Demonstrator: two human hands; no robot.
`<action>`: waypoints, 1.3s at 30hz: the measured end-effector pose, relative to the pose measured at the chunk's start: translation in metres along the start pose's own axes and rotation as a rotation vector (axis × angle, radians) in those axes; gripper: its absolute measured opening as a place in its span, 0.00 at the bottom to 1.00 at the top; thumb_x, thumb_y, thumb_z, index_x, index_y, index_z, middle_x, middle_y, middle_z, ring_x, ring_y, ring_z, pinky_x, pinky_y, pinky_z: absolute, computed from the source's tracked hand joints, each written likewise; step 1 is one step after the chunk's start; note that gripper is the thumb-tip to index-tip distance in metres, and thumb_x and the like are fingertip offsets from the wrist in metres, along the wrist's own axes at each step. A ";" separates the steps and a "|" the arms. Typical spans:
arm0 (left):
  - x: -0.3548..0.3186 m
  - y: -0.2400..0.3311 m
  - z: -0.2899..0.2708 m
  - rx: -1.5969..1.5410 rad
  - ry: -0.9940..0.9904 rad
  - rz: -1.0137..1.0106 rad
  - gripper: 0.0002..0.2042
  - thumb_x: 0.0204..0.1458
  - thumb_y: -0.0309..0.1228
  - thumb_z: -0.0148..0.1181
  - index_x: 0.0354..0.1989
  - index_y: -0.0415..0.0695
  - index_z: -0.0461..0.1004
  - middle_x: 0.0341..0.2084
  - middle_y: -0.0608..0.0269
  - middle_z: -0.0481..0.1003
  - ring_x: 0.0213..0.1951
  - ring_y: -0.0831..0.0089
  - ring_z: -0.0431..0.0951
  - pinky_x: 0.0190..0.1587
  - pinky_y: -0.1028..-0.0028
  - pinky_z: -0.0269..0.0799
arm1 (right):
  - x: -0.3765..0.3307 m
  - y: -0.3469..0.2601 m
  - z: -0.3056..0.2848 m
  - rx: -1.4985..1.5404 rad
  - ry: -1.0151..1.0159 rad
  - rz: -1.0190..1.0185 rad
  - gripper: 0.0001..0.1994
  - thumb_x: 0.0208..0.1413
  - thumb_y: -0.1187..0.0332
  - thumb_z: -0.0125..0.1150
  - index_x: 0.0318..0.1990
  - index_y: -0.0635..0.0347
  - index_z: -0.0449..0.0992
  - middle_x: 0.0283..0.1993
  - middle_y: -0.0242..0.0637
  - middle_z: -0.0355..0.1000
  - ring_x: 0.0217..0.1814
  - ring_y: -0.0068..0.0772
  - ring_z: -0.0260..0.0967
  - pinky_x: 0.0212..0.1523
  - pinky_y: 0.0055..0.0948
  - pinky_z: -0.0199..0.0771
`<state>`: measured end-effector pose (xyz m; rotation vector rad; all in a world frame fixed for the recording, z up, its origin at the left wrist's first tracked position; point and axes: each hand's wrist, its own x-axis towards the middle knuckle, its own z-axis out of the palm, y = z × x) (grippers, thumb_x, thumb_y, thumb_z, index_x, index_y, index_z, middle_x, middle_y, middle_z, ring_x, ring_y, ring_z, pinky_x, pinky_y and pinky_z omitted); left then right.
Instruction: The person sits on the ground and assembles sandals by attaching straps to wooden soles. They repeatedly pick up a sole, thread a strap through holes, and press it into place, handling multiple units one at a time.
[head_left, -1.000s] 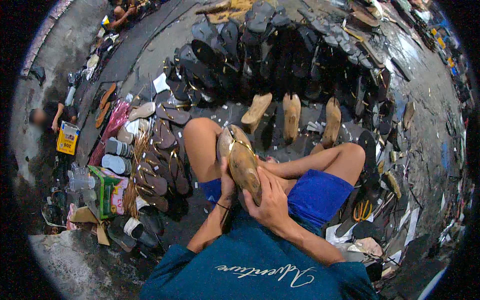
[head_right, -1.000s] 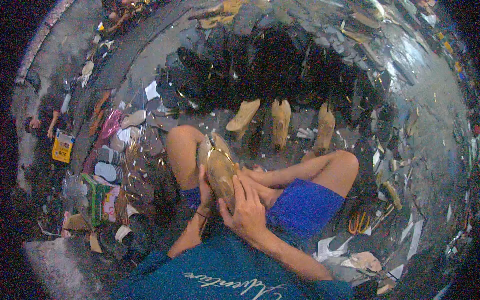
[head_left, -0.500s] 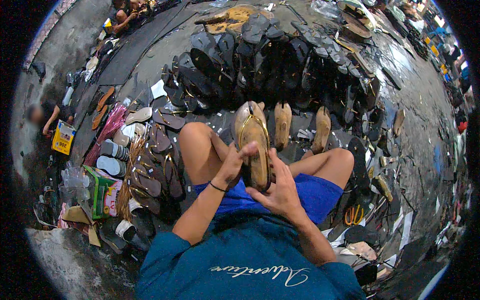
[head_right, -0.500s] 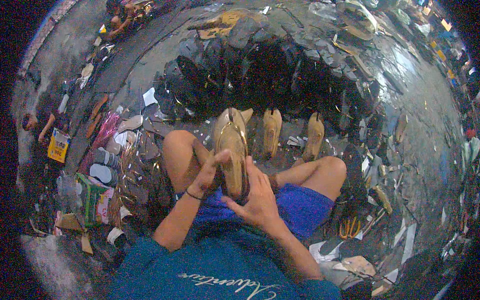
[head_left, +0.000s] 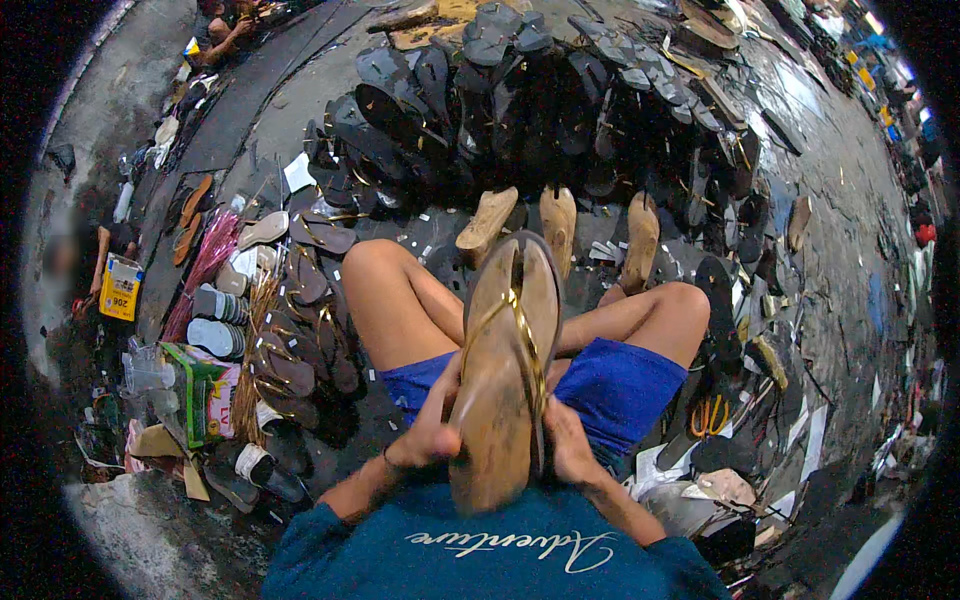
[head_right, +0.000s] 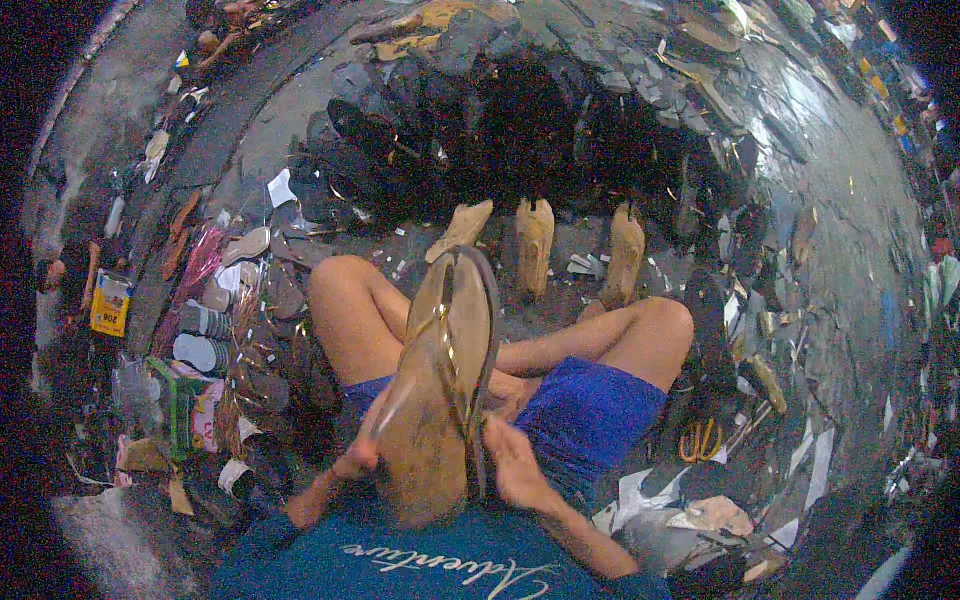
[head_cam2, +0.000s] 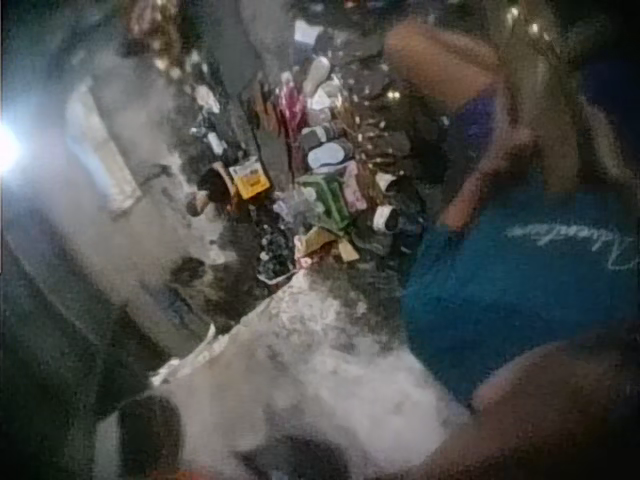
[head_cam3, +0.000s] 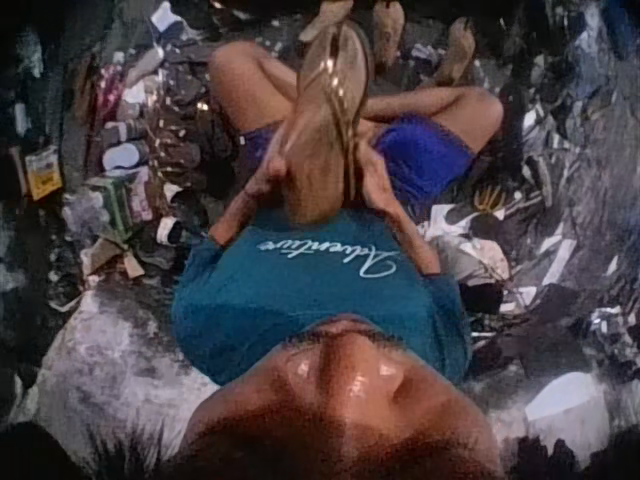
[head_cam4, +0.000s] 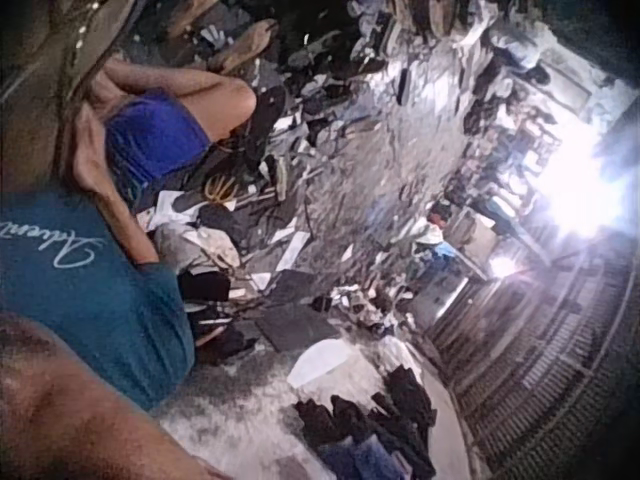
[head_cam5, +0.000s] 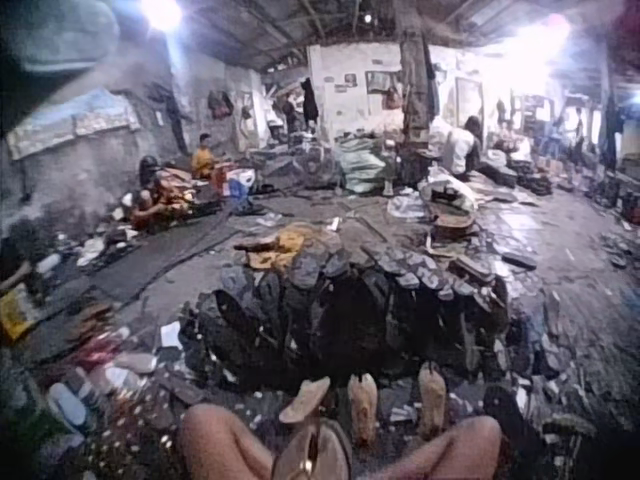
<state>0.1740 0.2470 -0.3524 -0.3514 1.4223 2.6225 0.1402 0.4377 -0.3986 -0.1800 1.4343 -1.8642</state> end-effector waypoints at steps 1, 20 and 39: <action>-0.010 0.003 0.005 -0.054 -0.010 0.000 0.66 0.26 0.61 0.74 0.69 0.38 0.40 0.63 0.55 0.56 0.64 0.66 0.59 0.64 0.65 0.56 | -0.009 -0.014 0.008 0.085 -0.001 0.053 0.23 0.67 0.53 0.40 0.56 0.64 0.68 0.52 0.35 0.71 0.53 0.25 0.64 0.56 0.29 0.63; 0.013 0.042 0.044 1.220 0.060 0.339 0.53 0.44 0.52 0.68 0.67 0.30 0.41 0.58 0.35 0.60 0.58 0.46 0.63 0.60 0.62 0.59 | 0.023 -0.034 -0.009 0.585 -0.253 0.045 0.30 0.55 0.55 0.56 0.60 0.65 0.60 0.50 0.38 0.68 0.52 0.32 0.65 0.55 0.32 0.63; -0.045 -0.016 0.027 0.293 -0.053 -0.337 0.15 0.66 0.40 0.41 0.44 0.40 0.69 0.35 0.74 0.67 0.40 0.83 0.63 0.46 0.77 0.63 | -0.039 -0.021 -0.034 0.933 0.119 0.050 0.38 0.46 0.63 0.67 0.64 0.62 0.55 0.57 0.40 0.63 0.57 0.36 0.61 0.61 0.37 0.59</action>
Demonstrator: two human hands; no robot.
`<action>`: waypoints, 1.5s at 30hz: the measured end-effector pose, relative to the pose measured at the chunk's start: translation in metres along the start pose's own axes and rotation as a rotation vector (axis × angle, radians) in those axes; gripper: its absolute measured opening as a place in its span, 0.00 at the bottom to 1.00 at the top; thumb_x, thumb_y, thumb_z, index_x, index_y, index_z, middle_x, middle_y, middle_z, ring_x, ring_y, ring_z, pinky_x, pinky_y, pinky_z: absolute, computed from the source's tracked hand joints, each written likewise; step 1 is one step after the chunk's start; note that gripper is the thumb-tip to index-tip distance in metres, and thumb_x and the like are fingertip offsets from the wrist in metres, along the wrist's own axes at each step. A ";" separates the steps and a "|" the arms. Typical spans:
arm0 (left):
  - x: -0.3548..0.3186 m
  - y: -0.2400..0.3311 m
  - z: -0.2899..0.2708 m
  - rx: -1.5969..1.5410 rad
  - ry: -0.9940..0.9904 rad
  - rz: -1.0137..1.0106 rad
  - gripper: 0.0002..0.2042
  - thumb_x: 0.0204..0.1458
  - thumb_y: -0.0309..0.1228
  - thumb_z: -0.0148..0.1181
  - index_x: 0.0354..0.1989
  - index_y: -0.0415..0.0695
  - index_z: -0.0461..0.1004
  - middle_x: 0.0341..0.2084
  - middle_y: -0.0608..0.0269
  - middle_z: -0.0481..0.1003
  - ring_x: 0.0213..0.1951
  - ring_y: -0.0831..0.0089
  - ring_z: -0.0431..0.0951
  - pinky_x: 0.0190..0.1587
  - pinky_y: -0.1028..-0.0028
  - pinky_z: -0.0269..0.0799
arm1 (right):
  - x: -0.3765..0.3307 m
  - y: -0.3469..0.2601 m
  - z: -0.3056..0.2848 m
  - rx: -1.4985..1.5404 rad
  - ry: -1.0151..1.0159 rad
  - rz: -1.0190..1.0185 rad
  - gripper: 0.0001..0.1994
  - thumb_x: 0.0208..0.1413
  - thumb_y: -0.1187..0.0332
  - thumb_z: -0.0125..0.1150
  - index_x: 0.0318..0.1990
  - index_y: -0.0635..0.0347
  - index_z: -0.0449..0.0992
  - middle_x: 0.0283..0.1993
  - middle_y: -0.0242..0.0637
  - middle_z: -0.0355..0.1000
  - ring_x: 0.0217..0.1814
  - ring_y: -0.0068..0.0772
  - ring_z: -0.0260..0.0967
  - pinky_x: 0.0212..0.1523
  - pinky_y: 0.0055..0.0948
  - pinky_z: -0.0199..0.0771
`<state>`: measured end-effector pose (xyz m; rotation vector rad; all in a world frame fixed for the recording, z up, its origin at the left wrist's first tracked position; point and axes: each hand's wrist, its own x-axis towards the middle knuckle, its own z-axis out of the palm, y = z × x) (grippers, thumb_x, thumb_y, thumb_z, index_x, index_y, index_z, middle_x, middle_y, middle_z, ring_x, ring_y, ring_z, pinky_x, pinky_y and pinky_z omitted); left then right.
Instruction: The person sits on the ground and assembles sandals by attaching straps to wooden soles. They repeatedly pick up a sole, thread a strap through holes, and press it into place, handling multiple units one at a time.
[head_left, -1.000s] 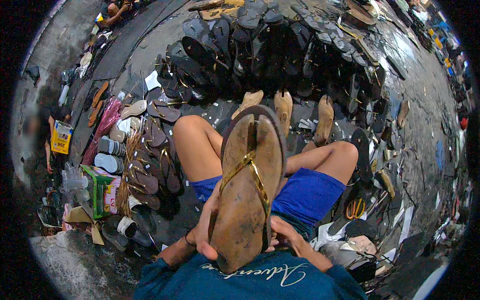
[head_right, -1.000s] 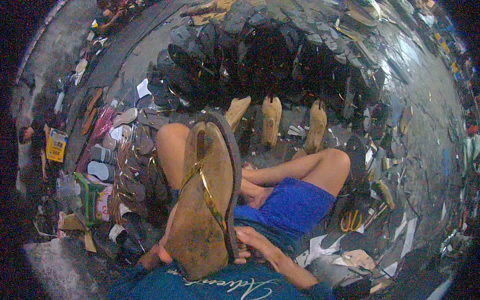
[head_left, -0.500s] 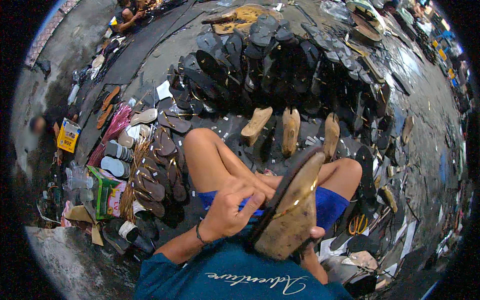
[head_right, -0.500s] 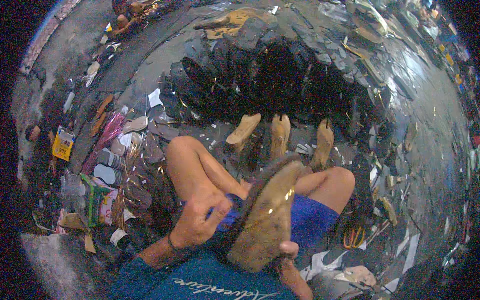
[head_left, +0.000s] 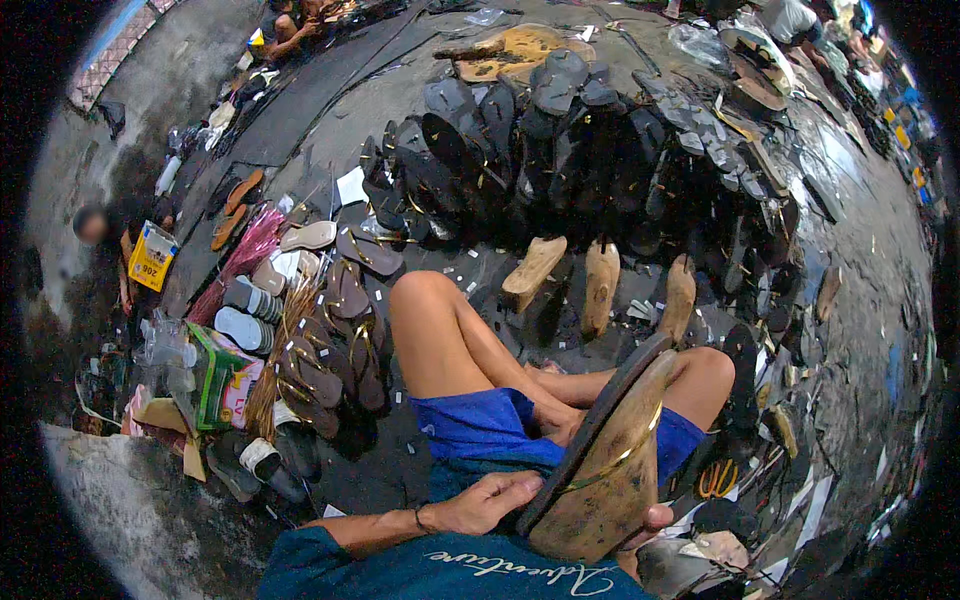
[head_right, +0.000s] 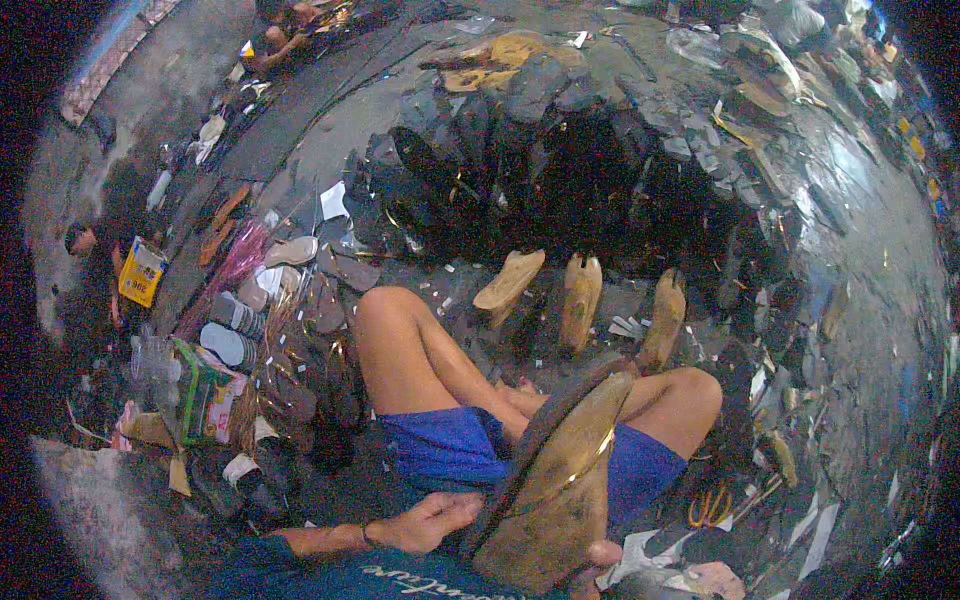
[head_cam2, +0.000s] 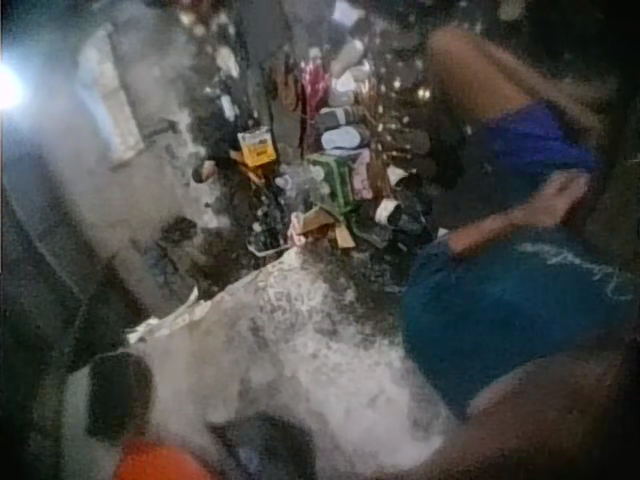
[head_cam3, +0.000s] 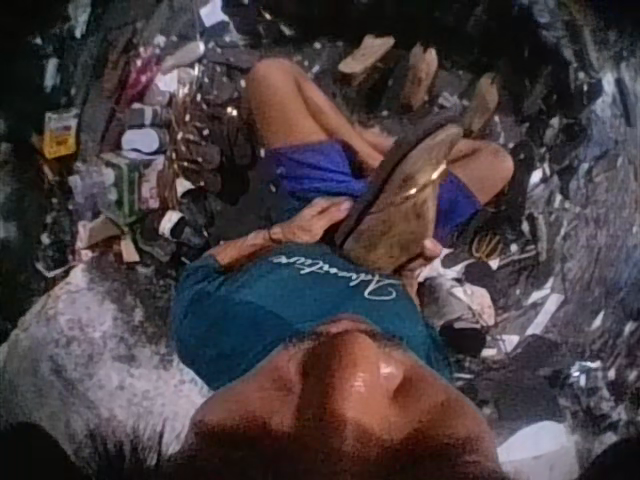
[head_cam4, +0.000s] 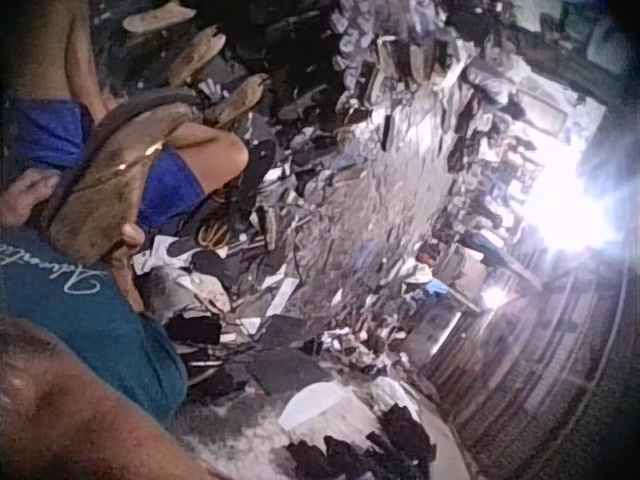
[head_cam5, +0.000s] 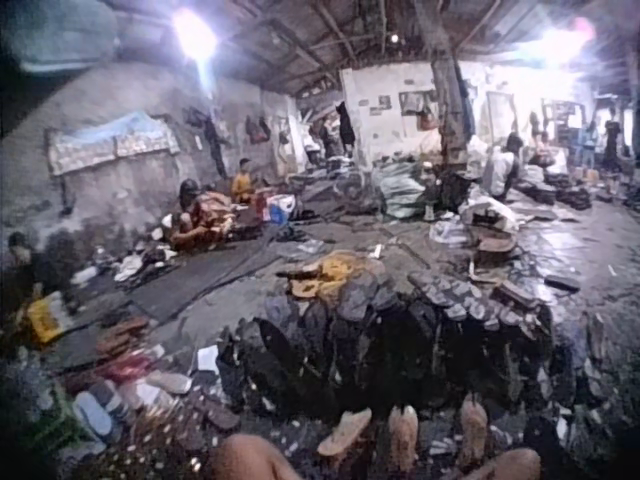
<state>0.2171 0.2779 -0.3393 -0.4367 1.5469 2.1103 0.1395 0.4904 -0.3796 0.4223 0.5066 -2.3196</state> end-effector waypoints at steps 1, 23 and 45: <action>0.002 -0.001 -0.005 -0.017 -0.064 -0.033 0.15 0.66 0.40 0.42 0.44 0.40 0.69 0.35 0.74 0.67 0.40 0.82 0.63 0.46 0.77 0.62 | -0.001 -0.003 -0.001 -0.021 0.004 -0.018 0.38 0.45 0.64 0.67 0.64 0.62 0.55 0.58 0.40 0.63 0.57 0.37 0.61 0.62 0.37 0.59; 0.047 -0.053 -0.063 0.118 0.414 0.175 0.28 0.51 0.28 0.62 0.61 0.39 0.61 0.52 0.57 0.68 0.54 0.70 0.68 0.58 0.72 0.62 | 0.103 0.056 -0.023 -1.271 -0.034 -0.043 0.59 0.39 0.54 0.75 0.65 0.79 0.36 0.66 0.58 0.49 0.69 0.47 0.50 0.70 0.41 0.46; 0.195 0.059 -0.105 -1.406 -0.585 0.380 0.44 0.52 0.60 0.52 0.67 0.39 0.49 0.66 0.38 0.47 0.56 0.49 0.65 0.54 0.57 0.71 | 0.155 -0.029 -0.037 -1.559 0.334 -0.660 0.27 0.53 0.66 0.61 0.57 0.70 0.62 0.58 0.54 0.66 0.59 0.48 0.66 0.59 0.40 0.65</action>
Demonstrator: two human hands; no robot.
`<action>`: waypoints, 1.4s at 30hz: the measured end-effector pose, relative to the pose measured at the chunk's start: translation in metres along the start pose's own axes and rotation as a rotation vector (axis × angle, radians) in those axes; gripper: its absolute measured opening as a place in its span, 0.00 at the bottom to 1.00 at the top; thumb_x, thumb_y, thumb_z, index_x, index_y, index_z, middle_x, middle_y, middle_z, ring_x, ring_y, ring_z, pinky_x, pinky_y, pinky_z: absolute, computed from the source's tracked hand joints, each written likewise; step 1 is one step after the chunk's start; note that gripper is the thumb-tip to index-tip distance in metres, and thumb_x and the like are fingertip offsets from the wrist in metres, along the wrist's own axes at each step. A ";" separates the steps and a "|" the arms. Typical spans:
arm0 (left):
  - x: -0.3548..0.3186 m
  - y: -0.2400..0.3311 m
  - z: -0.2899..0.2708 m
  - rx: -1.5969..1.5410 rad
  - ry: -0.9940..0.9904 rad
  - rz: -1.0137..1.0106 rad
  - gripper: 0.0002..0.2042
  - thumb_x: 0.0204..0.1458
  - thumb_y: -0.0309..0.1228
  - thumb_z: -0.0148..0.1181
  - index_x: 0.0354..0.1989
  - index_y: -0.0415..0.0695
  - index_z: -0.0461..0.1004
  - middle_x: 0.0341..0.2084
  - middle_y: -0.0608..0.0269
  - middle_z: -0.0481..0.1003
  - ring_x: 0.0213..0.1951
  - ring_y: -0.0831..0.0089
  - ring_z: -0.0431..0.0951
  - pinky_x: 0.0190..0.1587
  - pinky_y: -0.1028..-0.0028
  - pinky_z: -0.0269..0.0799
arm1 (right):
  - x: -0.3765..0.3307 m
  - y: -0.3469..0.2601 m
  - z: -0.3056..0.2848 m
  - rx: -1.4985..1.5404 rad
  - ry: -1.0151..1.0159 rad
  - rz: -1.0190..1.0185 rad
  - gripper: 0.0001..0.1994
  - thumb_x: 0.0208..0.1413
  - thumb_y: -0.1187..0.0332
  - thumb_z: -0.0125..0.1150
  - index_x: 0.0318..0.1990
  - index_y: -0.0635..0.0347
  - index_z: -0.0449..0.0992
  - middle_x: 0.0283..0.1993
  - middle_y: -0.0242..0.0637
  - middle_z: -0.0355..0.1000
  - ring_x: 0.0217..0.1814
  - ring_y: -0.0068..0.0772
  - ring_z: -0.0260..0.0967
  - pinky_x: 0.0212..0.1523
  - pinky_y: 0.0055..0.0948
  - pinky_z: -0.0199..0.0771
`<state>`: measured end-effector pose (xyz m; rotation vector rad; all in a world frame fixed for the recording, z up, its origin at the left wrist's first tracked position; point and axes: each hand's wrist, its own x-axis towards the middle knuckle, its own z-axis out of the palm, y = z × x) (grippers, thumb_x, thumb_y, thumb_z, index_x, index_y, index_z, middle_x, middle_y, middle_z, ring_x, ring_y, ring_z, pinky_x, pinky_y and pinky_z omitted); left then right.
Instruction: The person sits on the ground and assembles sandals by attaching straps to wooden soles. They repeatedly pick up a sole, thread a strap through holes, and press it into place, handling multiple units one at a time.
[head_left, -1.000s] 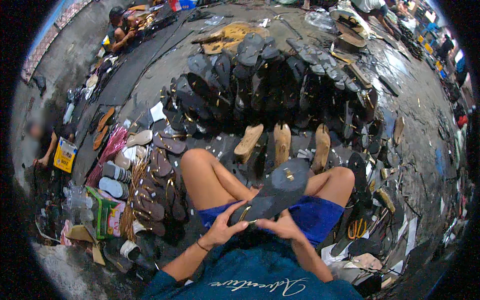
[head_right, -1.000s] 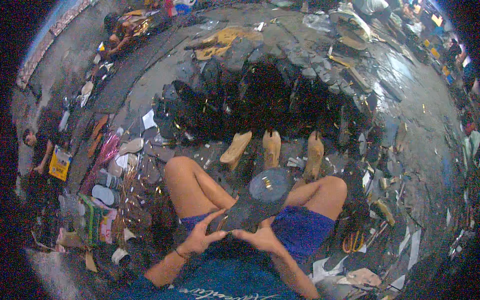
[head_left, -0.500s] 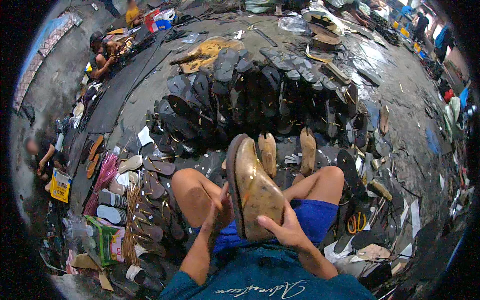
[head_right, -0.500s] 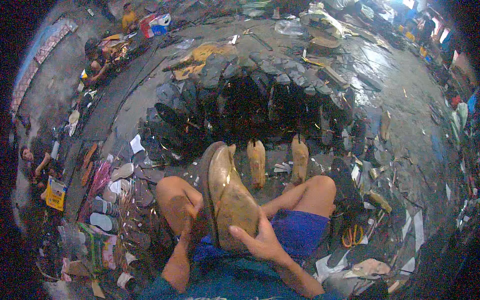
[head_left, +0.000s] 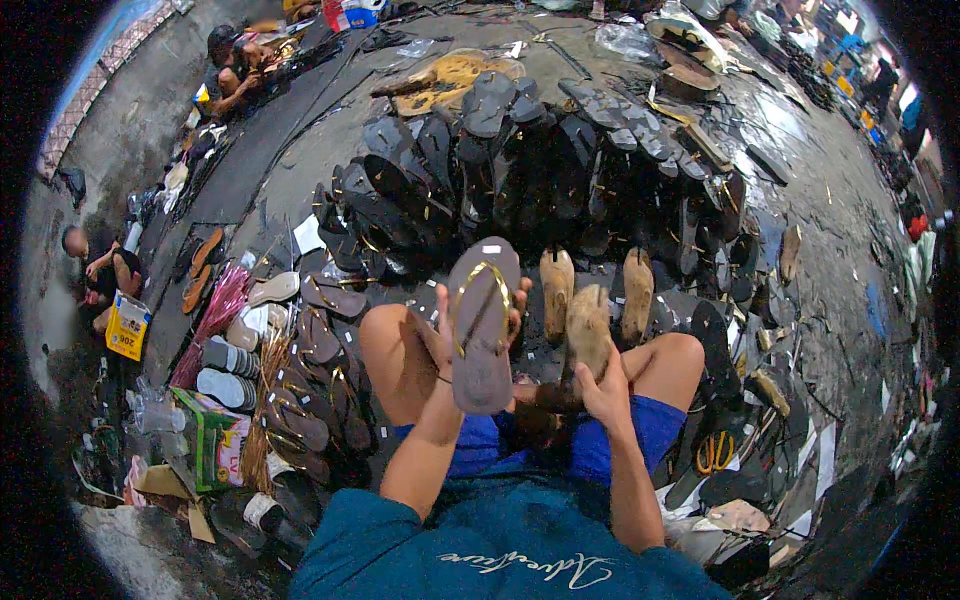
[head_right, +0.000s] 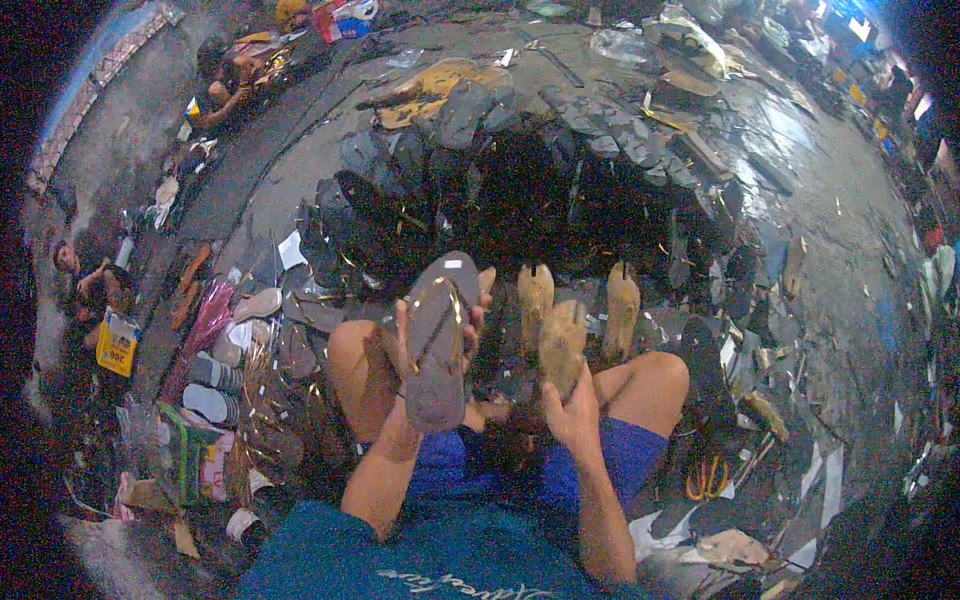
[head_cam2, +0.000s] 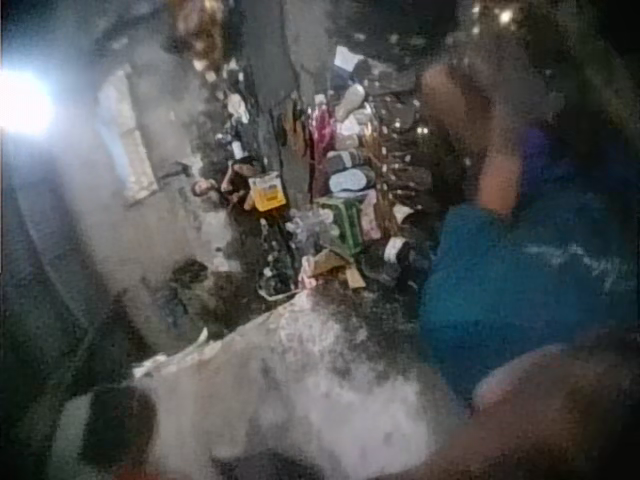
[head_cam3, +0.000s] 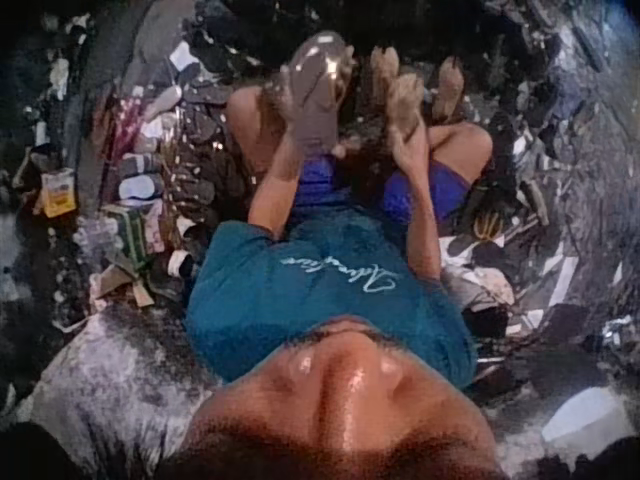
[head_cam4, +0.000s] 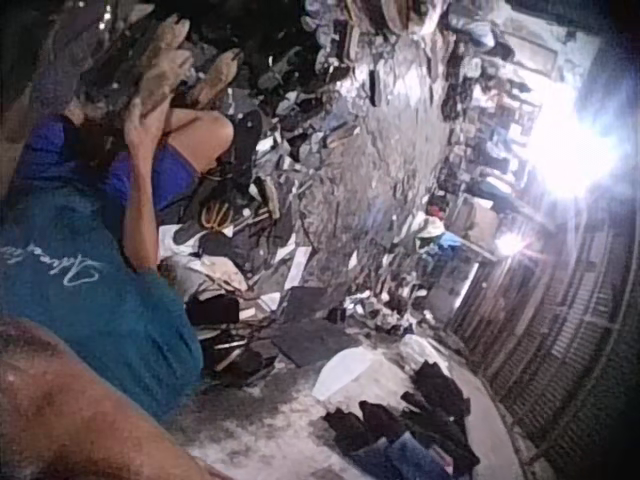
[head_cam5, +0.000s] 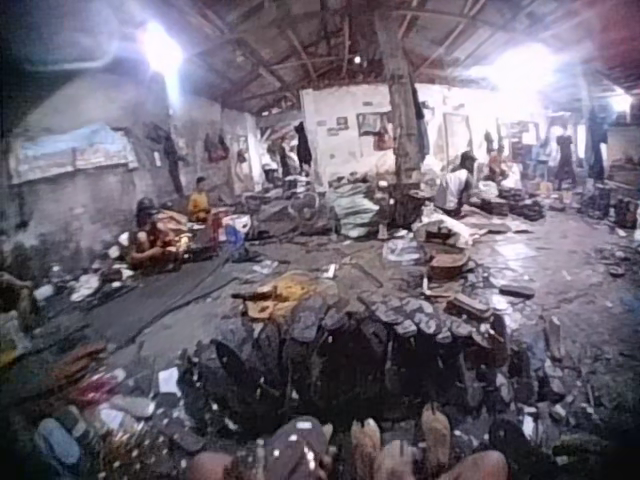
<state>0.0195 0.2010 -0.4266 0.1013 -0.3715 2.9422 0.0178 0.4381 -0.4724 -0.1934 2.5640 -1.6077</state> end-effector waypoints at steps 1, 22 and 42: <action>-0.004 -0.009 -0.005 -0.030 -0.008 -0.017 0.45 0.52 0.62 0.51 0.67 0.37 0.49 0.66 0.38 0.46 0.57 0.49 0.64 0.55 0.58 0.70 | 0.013 0.010 0.002 -0.060 -0.028 -0.098 0.26 0.54 0.67 0.60 0.58 0.70 0.62 0.59 0.55 0.64 0.61 0.50 0.64 0.60 0.41 0.63; -0.219 0.282 0.028 2.420 1.548 0.481 0.29 0.47 0.35 0.65 0.58 0.36 0.65 0.55 0.43 0.67 0.57 0.50 0.66 0.63 0.62 0.56 | 0.388 -0.073 0.011 -1.049 0.011 -0.399 0.27 0.45 0.62 0.66 0.56 0.51 0.70 0.75 0.51 0.31 0.73 0.65 0.39 0.67 0.58 0.49; -0.013 -0.019 0.088 1.581 0.621 0.463 0.22 0.50 0.17 0.60 0.54 0.37 0.65 0.41 0.63 0.75 0.39 0.76 0.76 0.45 0.78 0.73 | -0.046 -0.034 0.013 0.565 -0.333 0.030 0.25 0.51 0.75 0.65 0.56 0.63 0.63 0.55 0.42 0.66 0.55 0.35 0.67 0.55 0.32 0.69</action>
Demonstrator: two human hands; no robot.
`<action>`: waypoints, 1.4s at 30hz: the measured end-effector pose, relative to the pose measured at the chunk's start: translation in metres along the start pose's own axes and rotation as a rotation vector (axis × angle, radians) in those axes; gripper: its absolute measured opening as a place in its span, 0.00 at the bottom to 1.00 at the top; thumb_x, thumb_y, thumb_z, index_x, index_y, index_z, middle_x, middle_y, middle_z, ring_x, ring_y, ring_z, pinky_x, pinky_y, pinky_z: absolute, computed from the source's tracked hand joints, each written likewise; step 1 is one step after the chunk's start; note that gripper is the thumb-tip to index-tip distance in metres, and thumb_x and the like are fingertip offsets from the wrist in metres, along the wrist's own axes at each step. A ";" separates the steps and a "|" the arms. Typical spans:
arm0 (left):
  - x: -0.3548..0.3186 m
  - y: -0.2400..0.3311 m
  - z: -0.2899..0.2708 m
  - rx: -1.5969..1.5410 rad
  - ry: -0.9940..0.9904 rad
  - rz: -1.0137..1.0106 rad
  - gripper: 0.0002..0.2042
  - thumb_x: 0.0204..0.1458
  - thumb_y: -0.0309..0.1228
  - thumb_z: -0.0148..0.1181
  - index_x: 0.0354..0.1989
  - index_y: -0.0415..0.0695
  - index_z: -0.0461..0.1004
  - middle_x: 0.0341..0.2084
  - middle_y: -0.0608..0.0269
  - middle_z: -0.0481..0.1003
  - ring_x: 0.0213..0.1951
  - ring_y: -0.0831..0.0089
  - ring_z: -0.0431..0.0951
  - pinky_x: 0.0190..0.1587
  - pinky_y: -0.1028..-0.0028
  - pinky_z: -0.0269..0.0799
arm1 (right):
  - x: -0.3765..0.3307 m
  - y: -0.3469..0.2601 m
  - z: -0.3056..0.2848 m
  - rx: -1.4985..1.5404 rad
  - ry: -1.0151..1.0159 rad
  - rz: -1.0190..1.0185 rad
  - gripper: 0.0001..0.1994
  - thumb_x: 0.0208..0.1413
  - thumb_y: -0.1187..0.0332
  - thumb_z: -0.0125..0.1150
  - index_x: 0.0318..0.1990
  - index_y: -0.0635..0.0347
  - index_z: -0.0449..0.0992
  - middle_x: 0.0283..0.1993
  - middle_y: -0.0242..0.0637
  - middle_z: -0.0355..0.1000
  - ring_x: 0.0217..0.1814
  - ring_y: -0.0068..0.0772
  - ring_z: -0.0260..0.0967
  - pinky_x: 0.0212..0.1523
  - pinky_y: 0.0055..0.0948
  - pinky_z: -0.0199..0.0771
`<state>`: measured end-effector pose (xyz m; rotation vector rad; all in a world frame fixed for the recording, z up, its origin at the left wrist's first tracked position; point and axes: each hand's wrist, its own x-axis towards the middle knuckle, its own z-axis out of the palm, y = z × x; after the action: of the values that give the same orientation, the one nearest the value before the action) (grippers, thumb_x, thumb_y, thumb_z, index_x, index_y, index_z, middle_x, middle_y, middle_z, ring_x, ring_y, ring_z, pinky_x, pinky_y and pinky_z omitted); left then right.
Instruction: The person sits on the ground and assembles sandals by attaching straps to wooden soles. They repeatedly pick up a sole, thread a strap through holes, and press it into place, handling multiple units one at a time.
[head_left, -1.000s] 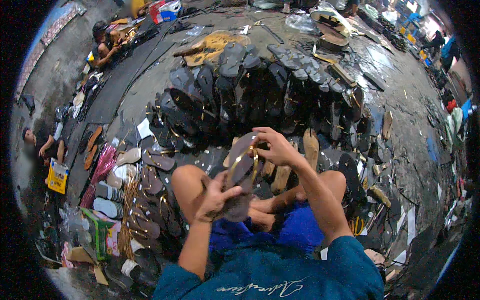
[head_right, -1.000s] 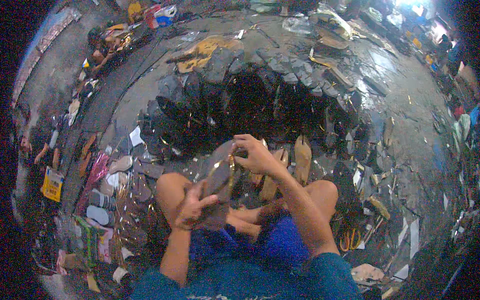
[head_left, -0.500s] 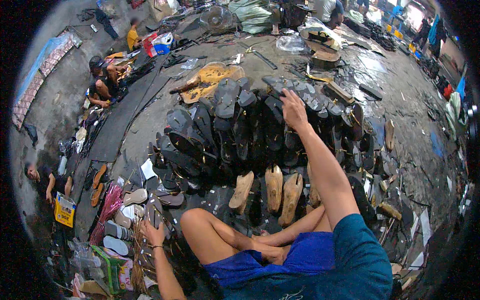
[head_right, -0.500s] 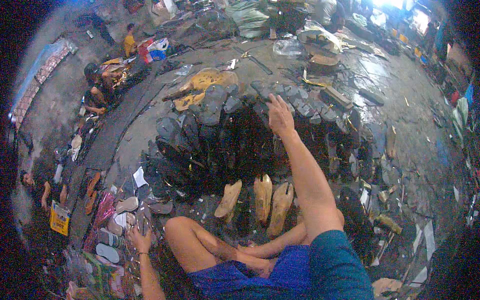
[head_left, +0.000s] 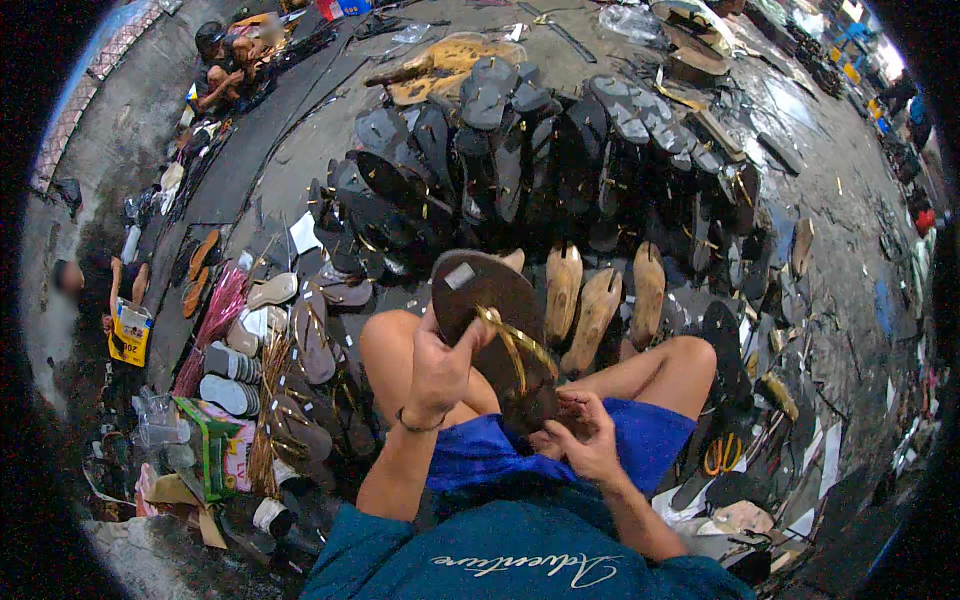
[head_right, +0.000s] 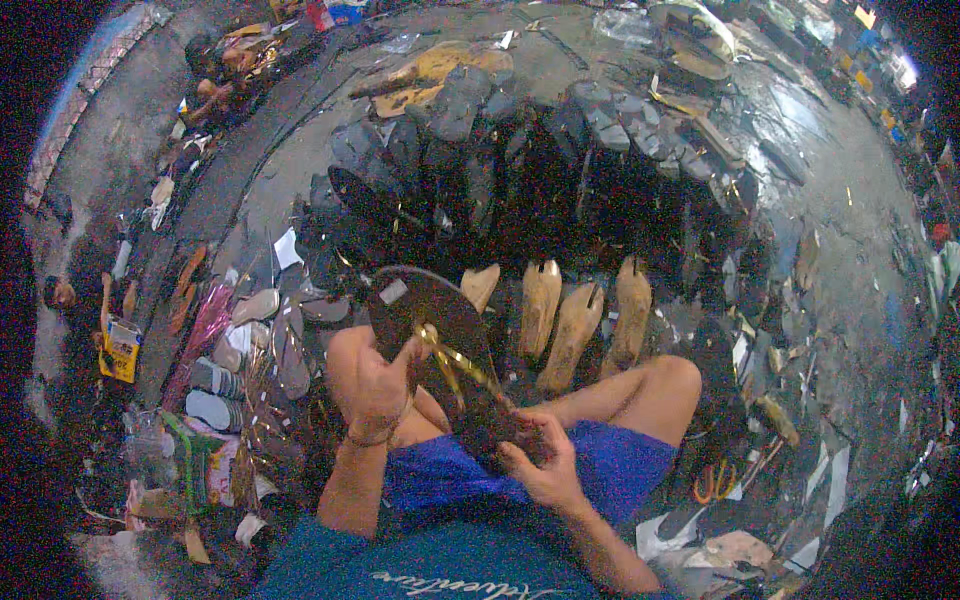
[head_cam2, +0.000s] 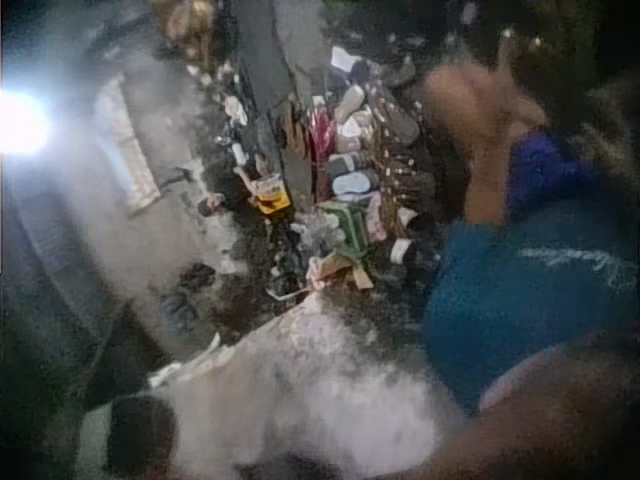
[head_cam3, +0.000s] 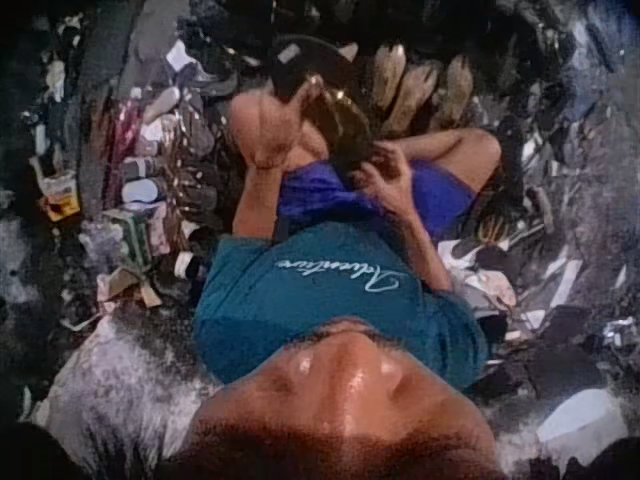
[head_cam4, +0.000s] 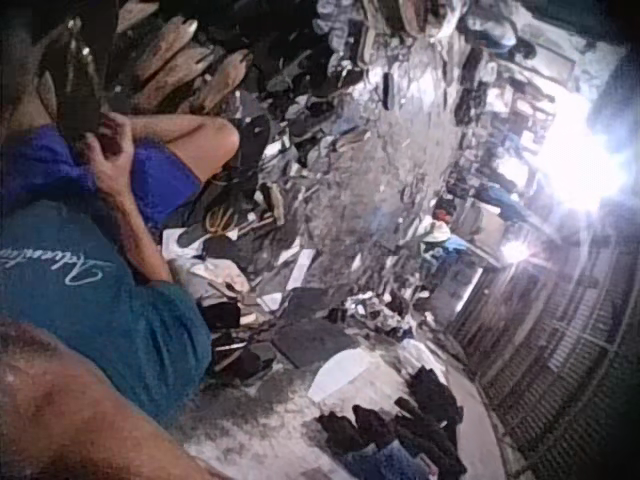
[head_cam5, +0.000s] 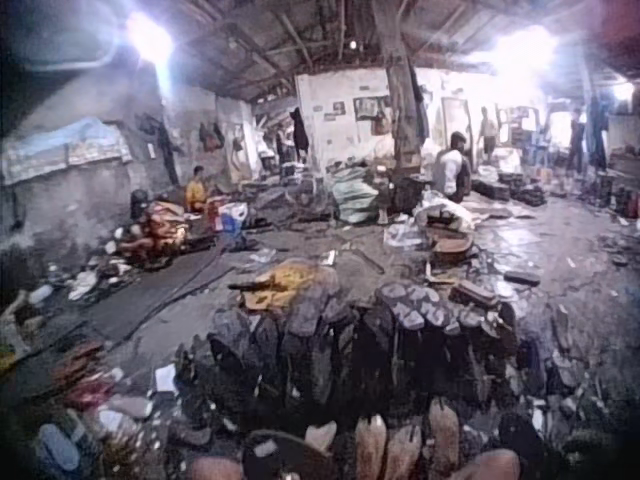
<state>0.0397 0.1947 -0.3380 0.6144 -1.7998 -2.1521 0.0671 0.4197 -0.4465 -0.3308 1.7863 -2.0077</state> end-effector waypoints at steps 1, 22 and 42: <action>-0.011 -0.006 -0.008 0.042 -0.071 0.101 0.22 0.48 0.16 0.61 0.53 0.37 0.66 0.42 0.61 0.76 0.41 0.74 0.76 0.46 0.76 0.73 | 0.000 -0.017 -0.002 -0.088 0.016 -0.019 0.25 0.51 0.74 0.65 0.56 0.64 0.63 0.55 0.42 0.66 0.55 0.36 0.67 0.56 0.33 0.67; -0.113 -0.024 -0.038 0.615 -0.341 0.453 0.15 0.42 0.18 0.65 0.39 0.38 0.71 0.43 0.52 0.77 0.46 0.61 0.79 0.50 0.67 0.74 | 0.035 -0.069 -0.006 -0.426 -0.693 -0.488 0.26 0.41 0.67 0.67 0.50 0.63 0.69 0.53 0.47 0.68 0.63 0.51 0.60 0.62 0.46 0.59; -0.055 -0.110 -0.022 -0.475 -0.254 -0.188 0.31 0.55 0.44 0.60 0.59 0.35 0.60 0.52 0.51 0.70 0.45 0.65 0.77 0.44 0.68 0.78 | 0.021 -0.027 -0.070 0.517 0.046 0.277 0.31 0.60 0.50 0.41 0.59 0.72 0.61 0.52 0.52 0.70 0.44 0.48 0.74 0.39 0.44 0.79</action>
<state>0.1057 0.2227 -0.4408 0.4200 -1.2912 -2.7622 0.0127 0.4741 -0.4320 0.1186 1.1912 -2.1820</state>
